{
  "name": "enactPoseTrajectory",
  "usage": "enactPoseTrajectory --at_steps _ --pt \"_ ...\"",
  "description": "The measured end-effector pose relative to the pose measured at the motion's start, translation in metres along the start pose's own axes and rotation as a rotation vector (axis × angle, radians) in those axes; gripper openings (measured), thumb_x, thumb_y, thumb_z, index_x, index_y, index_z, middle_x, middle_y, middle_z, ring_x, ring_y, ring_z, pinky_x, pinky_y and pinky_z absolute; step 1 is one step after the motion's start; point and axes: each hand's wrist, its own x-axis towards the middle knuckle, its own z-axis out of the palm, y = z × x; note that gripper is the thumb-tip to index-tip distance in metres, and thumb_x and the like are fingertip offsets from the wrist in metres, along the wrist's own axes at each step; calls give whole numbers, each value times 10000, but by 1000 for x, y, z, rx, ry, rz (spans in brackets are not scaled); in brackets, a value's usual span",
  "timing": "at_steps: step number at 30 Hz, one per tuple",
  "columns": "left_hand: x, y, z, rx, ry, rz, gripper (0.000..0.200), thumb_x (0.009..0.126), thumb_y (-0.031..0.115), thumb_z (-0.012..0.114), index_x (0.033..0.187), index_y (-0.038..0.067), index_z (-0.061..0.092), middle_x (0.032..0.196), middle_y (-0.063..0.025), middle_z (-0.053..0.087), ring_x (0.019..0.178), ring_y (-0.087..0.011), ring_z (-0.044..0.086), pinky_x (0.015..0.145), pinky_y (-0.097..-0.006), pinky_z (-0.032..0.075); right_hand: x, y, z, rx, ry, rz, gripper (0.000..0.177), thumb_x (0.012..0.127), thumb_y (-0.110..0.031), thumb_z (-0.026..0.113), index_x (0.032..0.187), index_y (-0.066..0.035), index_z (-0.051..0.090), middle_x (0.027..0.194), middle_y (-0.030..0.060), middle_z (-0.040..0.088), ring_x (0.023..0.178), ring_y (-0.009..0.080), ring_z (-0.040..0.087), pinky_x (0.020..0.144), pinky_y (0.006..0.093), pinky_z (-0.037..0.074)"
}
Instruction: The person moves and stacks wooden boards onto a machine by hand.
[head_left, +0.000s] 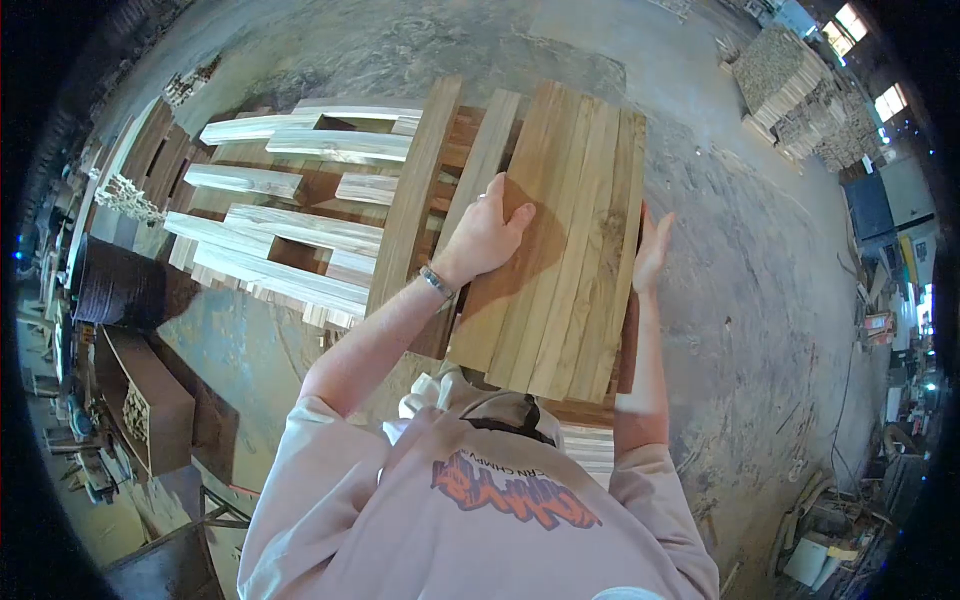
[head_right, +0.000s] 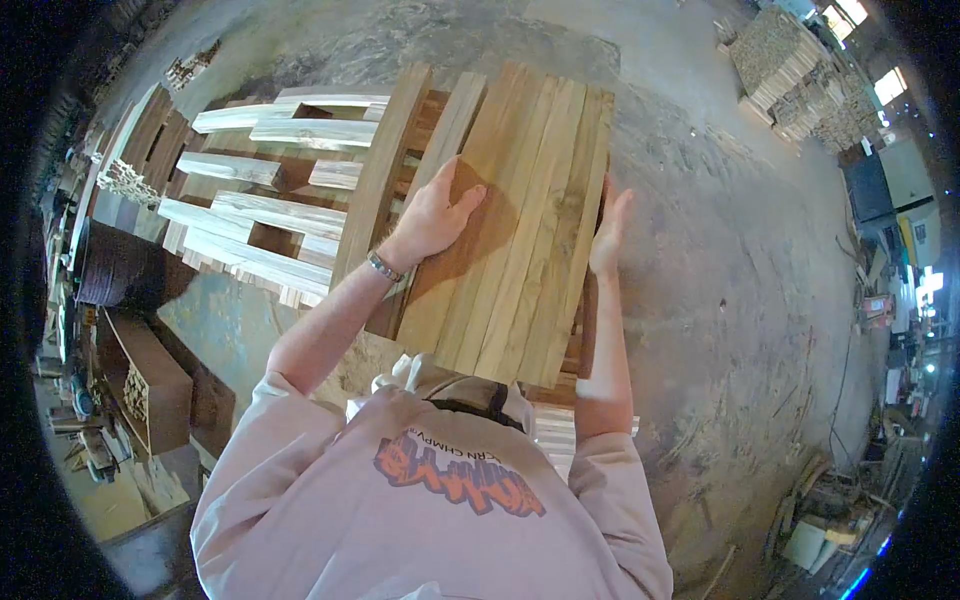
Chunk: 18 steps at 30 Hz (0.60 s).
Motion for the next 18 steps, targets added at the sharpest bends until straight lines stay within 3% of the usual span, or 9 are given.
enactPoseTrajectory --at_steps 4,8,10,12,13,14,16,18 --pt "-5 4 1 37 4 44 706 915 316 549 1359 -150 259 1098 -370 566 1028 -488 564 894 -476 462 4 4 -8 3 19 12 789 973 -603 215 1425 39 301 1419 122 405 1283 207 412 1068 351 324" --pt "0 9 -14 30 7 -10 526 890 285 575 1206 -123 469 1076 -339 588 978 -457 589 844 -472 482 -4 -3 7 32 -16 4 774 979 -591 210 1429 33 296 1431 112 397 1294 206 401 1073 352 317" --pt "-1 6 -26 34 -11 -10 455 877 269 590 1124 -110 544 1053 -324 601 951 -440 602 821 -467 492 -17 -9 22 116 146 63 768 978 -590 217 1444 18 274 1446 102 386 1310 212 385 1082 352 306" --pt "-10 -4 -40 98 264 107 344 851 242 615 959 -84 617 988 -276 623 893 -400 625 763 -459 510 -47 -10 31 148 115 52 758 977 -587 231 1456 0 256 1461 96 364 1325 216 366 1092 357 295" --pt "-9 -29 -37 337 314 284 391 841 245 636 1061 -70 567 940 -254 623 856 -390 634 737 -452 524 -66 -9 35 179 95 48 750 977 -584 245 1468 -18 237 1477 90 343 1340 220 348 1102 362 283" --pt "-14 -30 -36 344 314 275 391 841 245 636 1061 -70 567 940 -254 623 856 -390 634 737 -452 524 -85 -7 40 185 93 57 750 977 -584 245 1468 -18 237 1477 90 343 1340 220 348 1102 362 283" --pt "-26 -28 -28 513 159 30 487 840 260 640 1180 -48 477 937 -252 621 862 -400 635 733 -467 530 -117 -5 47 213 239 101 751 969 -586 282 1486 -49 199 1513 85 280 1371 223 307 1121 378 256" --pt "-23 -28 -24 542 102 -17 568 840 278 643 1240 -34 387 935 -257 620 861 -415 637 750 -481 529 -134 -3 46 200 195 82 755 964 -588 295 1492 -59 187 1523 79 259 1379 219 293 1125 384 249"
